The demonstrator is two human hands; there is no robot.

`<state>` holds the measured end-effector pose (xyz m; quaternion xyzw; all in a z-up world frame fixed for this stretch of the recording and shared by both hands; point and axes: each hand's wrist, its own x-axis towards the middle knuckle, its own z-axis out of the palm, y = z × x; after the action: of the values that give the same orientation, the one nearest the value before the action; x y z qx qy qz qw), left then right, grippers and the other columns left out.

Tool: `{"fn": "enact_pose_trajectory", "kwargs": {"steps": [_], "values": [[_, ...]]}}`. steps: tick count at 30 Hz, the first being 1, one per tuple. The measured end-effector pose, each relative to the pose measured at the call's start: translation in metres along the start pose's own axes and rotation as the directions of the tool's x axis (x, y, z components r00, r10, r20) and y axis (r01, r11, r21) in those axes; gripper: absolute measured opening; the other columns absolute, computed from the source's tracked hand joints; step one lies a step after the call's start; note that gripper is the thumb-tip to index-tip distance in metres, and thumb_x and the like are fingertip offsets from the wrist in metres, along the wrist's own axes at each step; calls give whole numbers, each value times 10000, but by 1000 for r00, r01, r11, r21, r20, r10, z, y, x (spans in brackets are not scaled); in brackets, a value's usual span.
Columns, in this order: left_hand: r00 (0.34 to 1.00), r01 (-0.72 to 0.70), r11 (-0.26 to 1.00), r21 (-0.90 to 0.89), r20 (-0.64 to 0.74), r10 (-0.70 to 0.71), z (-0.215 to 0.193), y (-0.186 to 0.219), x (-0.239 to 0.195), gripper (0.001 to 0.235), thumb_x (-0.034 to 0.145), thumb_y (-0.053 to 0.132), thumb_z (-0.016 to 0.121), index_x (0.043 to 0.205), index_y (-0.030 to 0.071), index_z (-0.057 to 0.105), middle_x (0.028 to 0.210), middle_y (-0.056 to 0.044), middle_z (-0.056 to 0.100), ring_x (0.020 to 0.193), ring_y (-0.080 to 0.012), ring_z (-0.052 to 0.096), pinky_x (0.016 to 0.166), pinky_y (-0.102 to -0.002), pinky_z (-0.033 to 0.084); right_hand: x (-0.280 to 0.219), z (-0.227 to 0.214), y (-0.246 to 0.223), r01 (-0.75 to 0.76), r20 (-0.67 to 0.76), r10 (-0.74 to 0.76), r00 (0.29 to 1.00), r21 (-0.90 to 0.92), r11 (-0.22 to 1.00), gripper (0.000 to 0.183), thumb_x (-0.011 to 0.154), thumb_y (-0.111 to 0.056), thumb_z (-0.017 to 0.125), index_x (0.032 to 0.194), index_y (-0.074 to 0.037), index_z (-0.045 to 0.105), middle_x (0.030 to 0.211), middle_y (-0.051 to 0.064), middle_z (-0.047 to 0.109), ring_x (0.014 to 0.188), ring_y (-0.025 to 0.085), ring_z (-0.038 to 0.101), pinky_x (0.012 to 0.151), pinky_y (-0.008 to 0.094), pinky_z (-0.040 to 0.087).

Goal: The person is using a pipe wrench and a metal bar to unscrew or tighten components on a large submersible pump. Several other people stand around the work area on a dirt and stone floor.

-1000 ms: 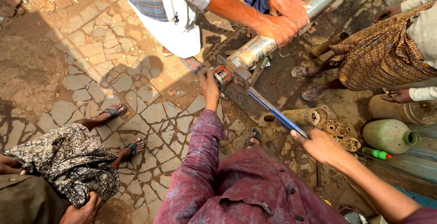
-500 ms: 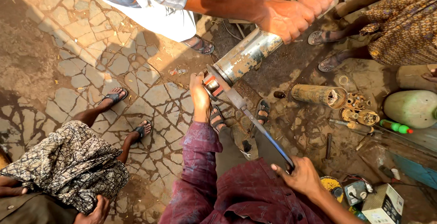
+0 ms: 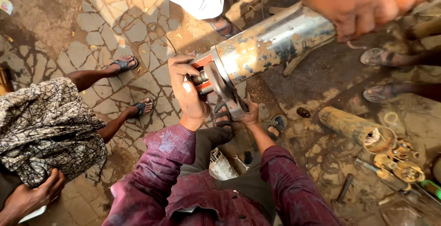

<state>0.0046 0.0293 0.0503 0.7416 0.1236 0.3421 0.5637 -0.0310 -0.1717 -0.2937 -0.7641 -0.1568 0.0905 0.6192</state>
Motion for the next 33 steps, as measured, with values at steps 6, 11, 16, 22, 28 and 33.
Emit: {"fn": "enact_pose_trajectory", "kwargs": {"steps": [6, 11, 16, 22, 28, 33], "values": [[992, -76, 988, 137, 107, 62, -9, 59, -3, 267, 1079, 261, 429, 1030, 25, 546, 1101, -153, 496, 1106, -304, 487, 1034, -367, 390, -113, -95, -187, 9, 36, 10, 999, -494, 870, 260, 900, -333, 737, 967, -83, 767, 641, 181, 536, 584, 370, 513, 563, 473, 389], [983, 80, 996, -48, 172, -70, -13, 67, -6, 257, 1014, 220, 493, 1152, 21, 581, 1131, -154, 562, 1110, -289, 531, 1030, -391, 396, -183, -199, -296, -414, 111, 458, 882, -281, 866, 451, 982, -367, 616, 725, 4, 622, 525, 52, 551, 462, 114, 502, 464, 351, 404], [996, 70, 996, 48, 58, -73, -22, 61, -37, 291, 1067, 209, 494, 1296, 31, 522, 1258, -155, 565, 1193, -331, 525, 1054, -437, 386, -220, -246, -354, -391, -45, 429, 902, -504, 770, 525, 950, -449, 607, 660, -12, 616, 468, 44, 500, 410, 153, 473, 468, 366, 380], [985, -16, 937, 349, 167, -45, -44, 57, -50, 276, 1029, 205, 576, 1232, 20, 546, 1139, -183, 593, 1034, -400, 543, 945, -489, 427, -248, -194, -402, -546, -252, 485, 838, -356, 758, 568, 965, -463, 610, 705, 42, 597, 498, 68, 460, 493, 144, 399, 471, 384, 339], [962, -112, 927, 359, 272, 11, -57, 49, -1, 313, 1035, 195, 565, 1263, -19, 548, 1131, -220, 609, 1030, -428, 538, 908, -509, 437, -277, -135, -396, -648, -370, 562, 740, -169, 742, 555, 971, -465, 610, 728, 31, 663, 522, 51, 485, 514, 107, 421, 463, 386, 325], [934, -145, 925, 352, 358, 11, -52, 48, 7, 296, 1010, 175, 556, 1225, -28, 536, 1088, -238, 611, 993, -433, 536, 881, -519, 430, -293, -114, -409, -772, -453, 639, 622, -222, 595, 543, 946, -482, 627, 852, 46, 712, 483, 97, 504, 476, 138, 440, 452, 405, 344]]}}
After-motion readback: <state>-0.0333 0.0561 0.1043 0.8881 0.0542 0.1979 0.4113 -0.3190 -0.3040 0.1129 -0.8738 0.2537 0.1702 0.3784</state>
